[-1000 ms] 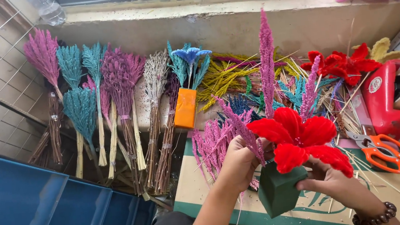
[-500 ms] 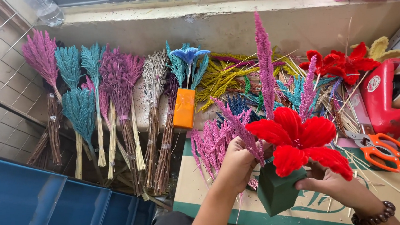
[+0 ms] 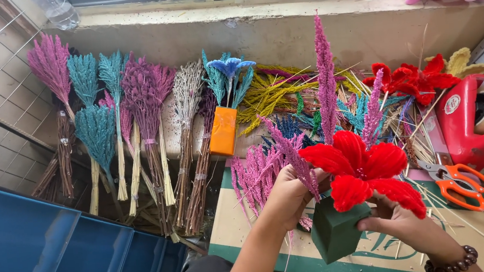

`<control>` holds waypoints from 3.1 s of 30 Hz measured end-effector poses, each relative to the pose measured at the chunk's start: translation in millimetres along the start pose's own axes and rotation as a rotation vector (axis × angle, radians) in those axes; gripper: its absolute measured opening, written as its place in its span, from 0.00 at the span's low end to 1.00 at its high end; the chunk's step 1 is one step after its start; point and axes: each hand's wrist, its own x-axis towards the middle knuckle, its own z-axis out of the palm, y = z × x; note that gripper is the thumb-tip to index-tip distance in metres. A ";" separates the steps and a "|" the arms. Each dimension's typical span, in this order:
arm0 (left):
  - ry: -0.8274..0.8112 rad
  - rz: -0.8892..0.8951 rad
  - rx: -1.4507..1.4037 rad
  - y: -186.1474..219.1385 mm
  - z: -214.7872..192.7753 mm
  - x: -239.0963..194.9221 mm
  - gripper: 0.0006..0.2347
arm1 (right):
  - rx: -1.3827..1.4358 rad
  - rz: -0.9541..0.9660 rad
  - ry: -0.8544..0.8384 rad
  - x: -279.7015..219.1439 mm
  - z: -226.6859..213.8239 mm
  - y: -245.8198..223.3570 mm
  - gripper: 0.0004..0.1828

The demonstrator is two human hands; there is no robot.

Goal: The person trims the stems of pink dried flowers with orange scissors, then inserts a red artificial flower into a green floral foam block. They continue adding pink dried flower stems around the red flower, adjusting their positions to form a small arrangement.

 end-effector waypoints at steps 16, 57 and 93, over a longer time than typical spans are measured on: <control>-0.020 -0.001 -0.029 0.4 2.2 -0.1 0.10 | 0.007 -0.104 0.007 -3.7 2.8 -0.1 0.35; -0.137 -0.096 0.102 -14.6 -13.2 7.9 0.04 | -0.286 -0.265 0.038 26.5 -15.2 28.9 0.23; 0.052 -0.074 -0.036 -17.7 -28.2 24.9 0.05 | -0.254 -0.221 0.019 13.3 5.5 2.9 0.24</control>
